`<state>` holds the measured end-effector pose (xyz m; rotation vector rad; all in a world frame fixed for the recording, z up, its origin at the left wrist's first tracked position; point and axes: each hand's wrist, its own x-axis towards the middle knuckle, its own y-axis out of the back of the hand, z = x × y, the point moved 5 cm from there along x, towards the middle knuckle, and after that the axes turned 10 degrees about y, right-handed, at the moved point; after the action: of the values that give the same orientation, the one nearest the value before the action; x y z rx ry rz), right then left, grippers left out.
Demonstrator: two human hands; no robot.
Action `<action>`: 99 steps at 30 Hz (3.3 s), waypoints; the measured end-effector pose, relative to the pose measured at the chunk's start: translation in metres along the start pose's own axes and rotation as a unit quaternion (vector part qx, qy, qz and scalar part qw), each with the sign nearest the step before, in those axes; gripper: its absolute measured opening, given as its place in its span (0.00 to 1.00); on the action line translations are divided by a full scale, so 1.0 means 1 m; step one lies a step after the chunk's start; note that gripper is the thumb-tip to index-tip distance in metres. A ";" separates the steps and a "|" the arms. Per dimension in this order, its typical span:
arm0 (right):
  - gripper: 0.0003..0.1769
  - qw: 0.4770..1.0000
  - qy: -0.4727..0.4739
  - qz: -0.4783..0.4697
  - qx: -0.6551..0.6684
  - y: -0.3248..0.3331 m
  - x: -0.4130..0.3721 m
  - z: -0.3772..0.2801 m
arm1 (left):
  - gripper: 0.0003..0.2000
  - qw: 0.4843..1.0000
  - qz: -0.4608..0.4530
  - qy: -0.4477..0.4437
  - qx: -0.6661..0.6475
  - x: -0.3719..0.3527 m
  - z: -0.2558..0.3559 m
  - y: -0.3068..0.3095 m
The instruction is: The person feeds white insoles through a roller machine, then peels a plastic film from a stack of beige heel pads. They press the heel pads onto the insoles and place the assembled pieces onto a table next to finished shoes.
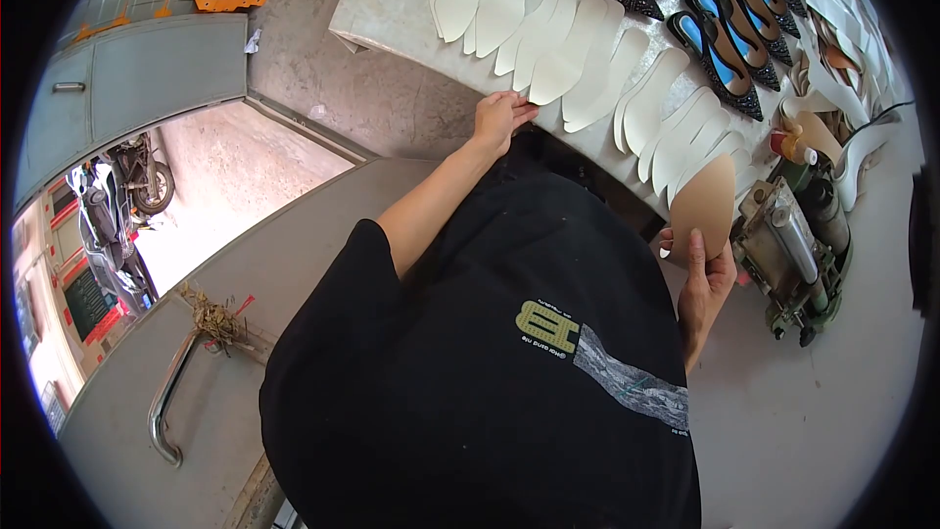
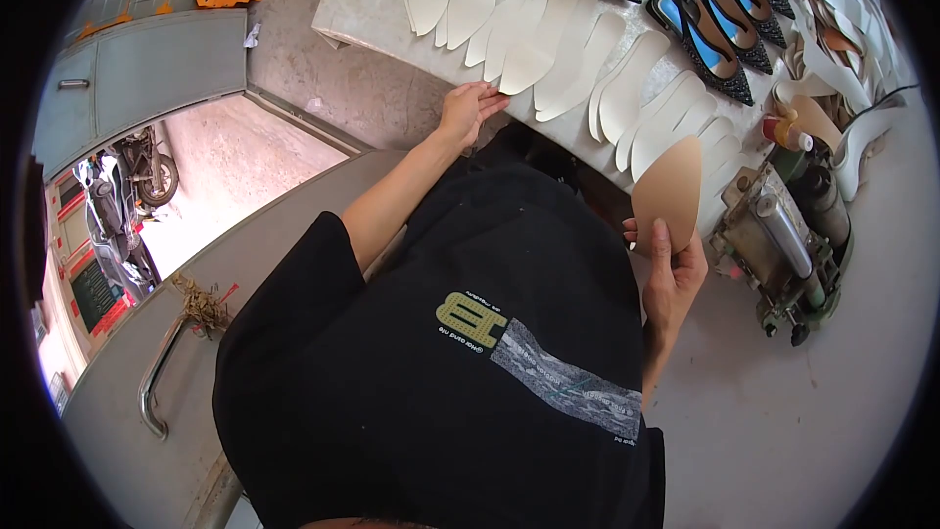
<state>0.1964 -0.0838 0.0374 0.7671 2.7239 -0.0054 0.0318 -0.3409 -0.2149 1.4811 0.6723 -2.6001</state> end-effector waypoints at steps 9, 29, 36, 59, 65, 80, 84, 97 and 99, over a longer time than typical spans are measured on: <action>0.11 1.000 -0.008 0.005 -0.003 -0.005 0.000 0.000 | 0.09 1.000 -0.011 0.018 0.003 0.009 -0.001 0.006; 0.11 0.982 -0.026 -0.179 0.058 -0.061 0.021 0.035 | 0.20 0.837 0.115 -0.317 0.430 -0.157 0.154 -0.103; 0.12 0.984 -0.116 -0.135 0.017 -0.034 0.004 0.084 | 0.13 0.438 0.232 -0.702 0.511 -0.001 0.341 0.038; 0.25 0.897 -0.202 0.340 0.197 0.109 -0.065 0.273 | 0.10 0.521 0.410 -0.575 0.479 0.063 0.290 0.105; 0.29 0.811 -0.054 0.418 0.406 0.130 -0.028 0.304 | 0.20 0.873 -0.183 0.052 0.449 -0.026 0.038 -0.082; 0.21 0.836 -0.032 0.461 0.295 0.134 0.018 0.291 | 0.24 0.916 -0.091 0.316 0.228 -0.010 -0.204 -0.154; 0.25 0.867 0.010 0.476 0.145 0.144 0.005 0.275 | 0.20 0.939 -0.086 0.264 0.205 0.009 -0.211 -0.145; 0.24 0.764 -0.030 0.401 0.505 0.149 -0.089 0.300 | 0.29 0.826 -0.167 0.394 0.365 -0.032 -0.176 -0.120; 0.24 0.738 -0.024 0.399 0.544 0.140 -0.094 0.298 | 0.31 0.809 -0.176 0.406 0.387 -0.034 -0.164 -0.122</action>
<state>0.4314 -0.0379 -0.2077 2.0885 1.8626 -1.4604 0.1484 -0.1692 -0.2175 3.0565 -0.2183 -2.4969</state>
